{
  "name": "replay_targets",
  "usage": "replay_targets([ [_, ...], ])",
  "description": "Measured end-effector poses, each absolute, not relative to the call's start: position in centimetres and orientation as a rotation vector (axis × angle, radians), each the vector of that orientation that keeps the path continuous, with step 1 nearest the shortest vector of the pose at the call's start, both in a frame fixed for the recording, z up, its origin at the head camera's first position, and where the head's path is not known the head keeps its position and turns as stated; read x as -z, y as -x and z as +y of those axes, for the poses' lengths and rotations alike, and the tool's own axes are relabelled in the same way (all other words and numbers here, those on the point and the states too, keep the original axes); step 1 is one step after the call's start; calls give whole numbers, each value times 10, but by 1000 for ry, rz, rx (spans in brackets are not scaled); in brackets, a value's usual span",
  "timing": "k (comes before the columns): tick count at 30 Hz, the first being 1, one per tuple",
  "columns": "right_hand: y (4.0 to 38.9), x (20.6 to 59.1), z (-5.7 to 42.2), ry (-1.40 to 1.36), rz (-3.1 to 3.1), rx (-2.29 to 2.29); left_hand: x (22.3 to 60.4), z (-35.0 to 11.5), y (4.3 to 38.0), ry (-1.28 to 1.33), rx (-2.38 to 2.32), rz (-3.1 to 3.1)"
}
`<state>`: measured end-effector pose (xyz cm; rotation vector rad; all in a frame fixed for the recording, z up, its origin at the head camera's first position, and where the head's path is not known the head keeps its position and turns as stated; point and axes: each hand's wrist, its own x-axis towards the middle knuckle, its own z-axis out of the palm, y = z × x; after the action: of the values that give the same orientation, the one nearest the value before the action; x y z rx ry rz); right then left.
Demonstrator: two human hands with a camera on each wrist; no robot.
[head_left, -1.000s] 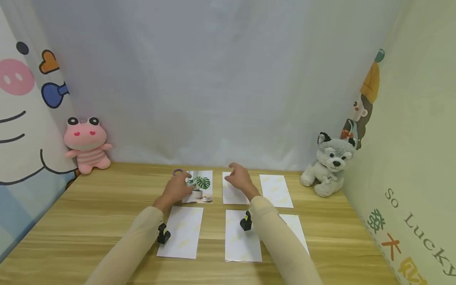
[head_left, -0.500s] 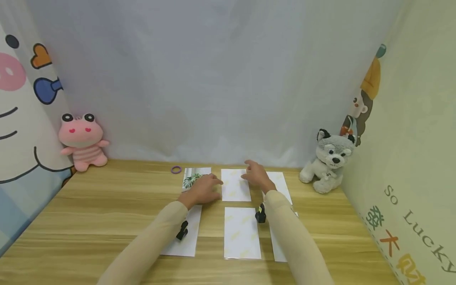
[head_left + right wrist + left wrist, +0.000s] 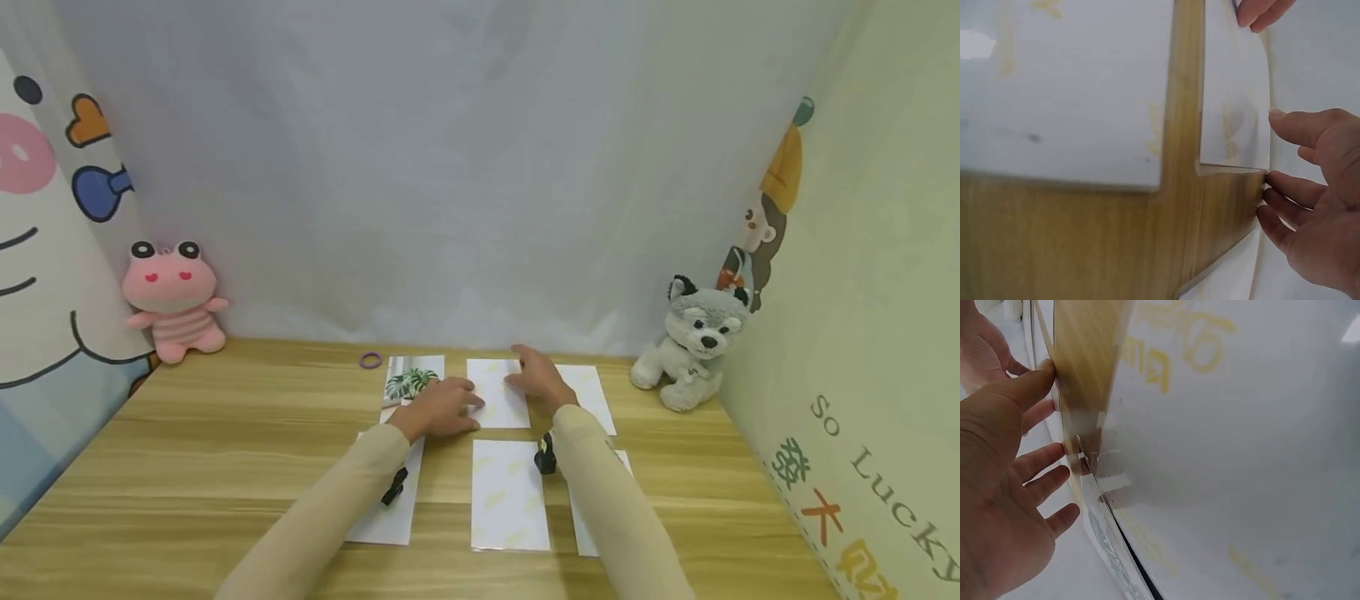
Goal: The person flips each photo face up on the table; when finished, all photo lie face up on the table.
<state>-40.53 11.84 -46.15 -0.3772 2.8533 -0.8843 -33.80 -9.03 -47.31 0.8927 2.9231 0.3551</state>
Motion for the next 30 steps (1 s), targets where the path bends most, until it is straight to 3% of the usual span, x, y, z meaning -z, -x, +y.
replay_targets([
  [11,422,472,126,478,2844,984,465,-80,338,-809,-273,2928],
  [20,416,455,121,289,2652,1542,459,-79,335,-789,-220,2963],
  [30,417,456,125,323,2534,1523,457,-77,330,-753,-218,2956],
])
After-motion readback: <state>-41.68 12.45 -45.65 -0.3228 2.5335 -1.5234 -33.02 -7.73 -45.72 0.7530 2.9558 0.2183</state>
